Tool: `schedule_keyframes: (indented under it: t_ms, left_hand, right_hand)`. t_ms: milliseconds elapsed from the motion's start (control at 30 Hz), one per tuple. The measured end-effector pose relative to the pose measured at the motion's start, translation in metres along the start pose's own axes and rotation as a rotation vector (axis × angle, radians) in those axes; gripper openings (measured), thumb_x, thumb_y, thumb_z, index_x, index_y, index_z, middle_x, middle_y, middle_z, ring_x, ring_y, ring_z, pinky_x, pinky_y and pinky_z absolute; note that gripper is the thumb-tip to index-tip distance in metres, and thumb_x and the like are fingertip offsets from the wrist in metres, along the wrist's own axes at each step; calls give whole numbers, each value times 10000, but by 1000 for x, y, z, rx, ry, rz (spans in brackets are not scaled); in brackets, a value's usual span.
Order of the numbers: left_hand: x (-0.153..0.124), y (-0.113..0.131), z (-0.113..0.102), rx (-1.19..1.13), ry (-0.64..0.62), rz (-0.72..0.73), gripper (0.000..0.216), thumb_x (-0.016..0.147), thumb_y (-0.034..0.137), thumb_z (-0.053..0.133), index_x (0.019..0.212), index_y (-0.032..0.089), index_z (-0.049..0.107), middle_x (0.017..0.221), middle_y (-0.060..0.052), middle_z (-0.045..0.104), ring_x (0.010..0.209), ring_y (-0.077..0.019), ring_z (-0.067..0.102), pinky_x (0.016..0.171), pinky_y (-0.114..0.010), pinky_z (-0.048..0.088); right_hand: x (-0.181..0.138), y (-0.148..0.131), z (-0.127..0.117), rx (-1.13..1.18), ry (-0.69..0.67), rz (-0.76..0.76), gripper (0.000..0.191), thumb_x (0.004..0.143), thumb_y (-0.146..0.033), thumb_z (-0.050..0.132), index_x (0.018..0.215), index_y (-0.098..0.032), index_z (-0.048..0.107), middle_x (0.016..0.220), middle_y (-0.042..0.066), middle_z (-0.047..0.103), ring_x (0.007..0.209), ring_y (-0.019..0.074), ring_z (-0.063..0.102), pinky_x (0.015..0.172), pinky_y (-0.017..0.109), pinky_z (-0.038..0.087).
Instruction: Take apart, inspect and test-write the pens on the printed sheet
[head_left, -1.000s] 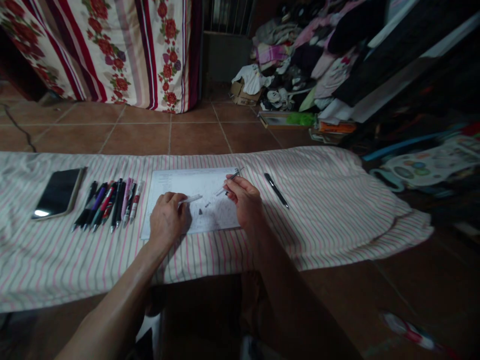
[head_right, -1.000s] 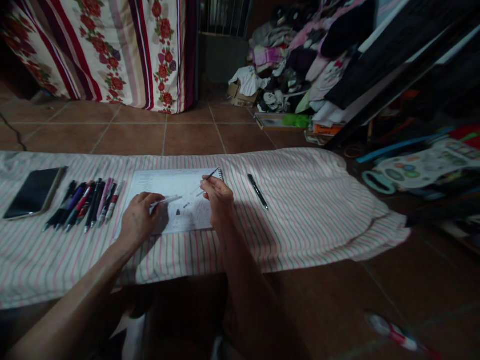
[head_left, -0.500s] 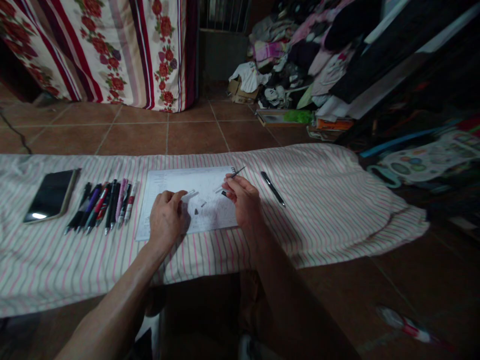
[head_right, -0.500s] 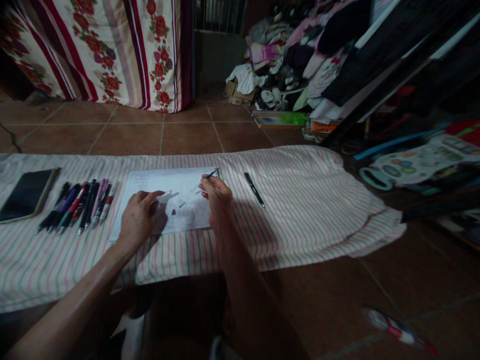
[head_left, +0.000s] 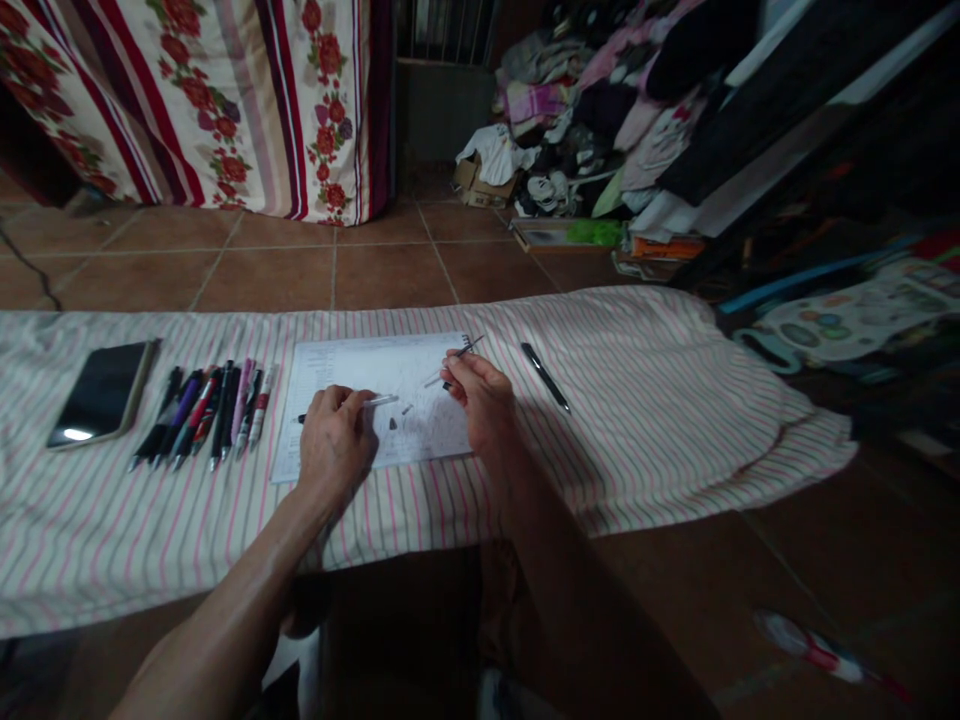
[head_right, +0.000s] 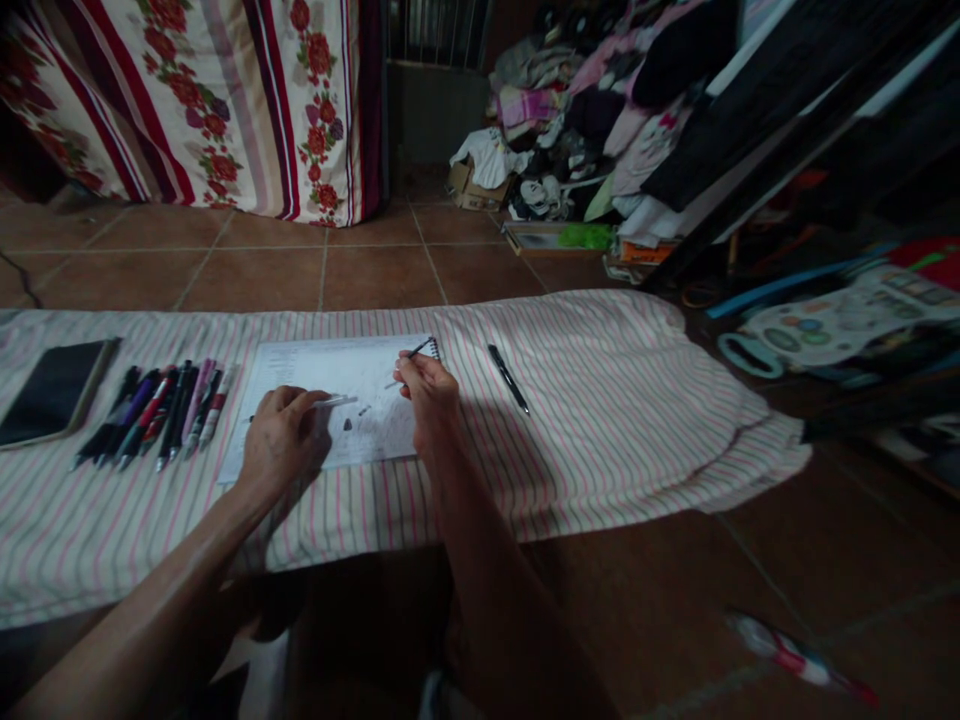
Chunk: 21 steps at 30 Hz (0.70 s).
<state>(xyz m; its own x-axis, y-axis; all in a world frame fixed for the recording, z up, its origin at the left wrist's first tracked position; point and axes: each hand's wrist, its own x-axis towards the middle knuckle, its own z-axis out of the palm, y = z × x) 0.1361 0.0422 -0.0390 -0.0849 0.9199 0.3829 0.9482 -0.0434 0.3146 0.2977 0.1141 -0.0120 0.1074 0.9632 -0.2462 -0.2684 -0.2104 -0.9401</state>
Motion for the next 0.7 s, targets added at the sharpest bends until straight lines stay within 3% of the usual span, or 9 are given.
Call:
schedule_keyframes:
  t_ms: [700]
  left_hand:
    - [4, 1, -2, 27, -62, 8, 294, 774, 167, 436, 981, 148, 644, 892, -93, 611, 855, -240, 513, 798, -369, 428]
  right_hand:
    - [-1, 3, -1, -85, -32, -12, 205, 662, -296, 591, 826, -173, 598, 830, 16, 682, 655, 84, 622, 491, 162, 348]
